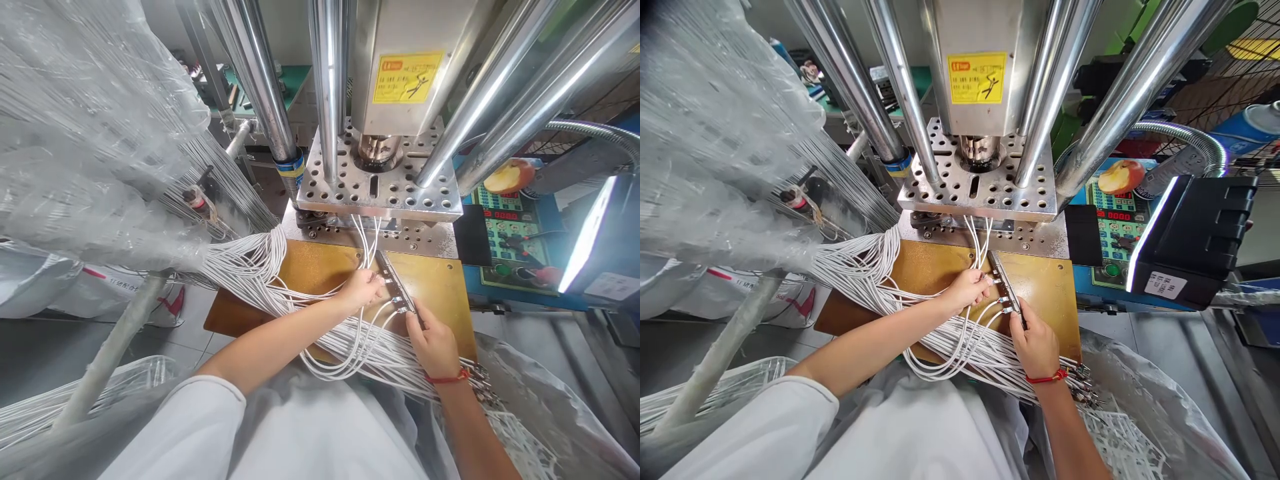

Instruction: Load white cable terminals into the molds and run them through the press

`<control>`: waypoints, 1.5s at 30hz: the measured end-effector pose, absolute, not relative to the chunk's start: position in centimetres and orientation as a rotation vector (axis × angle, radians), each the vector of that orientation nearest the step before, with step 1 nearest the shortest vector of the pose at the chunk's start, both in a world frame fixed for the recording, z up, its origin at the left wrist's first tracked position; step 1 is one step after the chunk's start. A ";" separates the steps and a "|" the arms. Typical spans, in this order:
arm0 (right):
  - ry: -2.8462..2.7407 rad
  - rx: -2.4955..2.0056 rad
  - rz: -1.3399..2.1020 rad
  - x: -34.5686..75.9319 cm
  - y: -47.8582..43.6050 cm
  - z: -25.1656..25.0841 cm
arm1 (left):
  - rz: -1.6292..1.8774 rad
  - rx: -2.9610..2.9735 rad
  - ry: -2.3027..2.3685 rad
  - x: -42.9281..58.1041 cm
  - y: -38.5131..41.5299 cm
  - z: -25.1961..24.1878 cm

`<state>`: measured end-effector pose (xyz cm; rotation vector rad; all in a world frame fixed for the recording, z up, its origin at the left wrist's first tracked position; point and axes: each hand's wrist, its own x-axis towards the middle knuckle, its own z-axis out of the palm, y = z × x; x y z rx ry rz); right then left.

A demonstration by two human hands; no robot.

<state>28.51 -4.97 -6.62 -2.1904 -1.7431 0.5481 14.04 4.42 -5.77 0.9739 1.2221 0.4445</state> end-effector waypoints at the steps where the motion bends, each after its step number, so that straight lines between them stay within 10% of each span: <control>1: -1.764 -2.173 0.528 28.5 -5.0 -6.7 | 0.446 0.980 1.224 14.1 4.4 -5.9; 31: -1.750 -2.126 0.575 29.5 -6.3 -5.7 | 0.234 1.649 1.381 14.9 6.6 -6.9; 45: -2.176 -1.899 -0.044 28.8 -7.2 -7.5 | 0.185 1.807 1.430 15.9 5.9 -6.9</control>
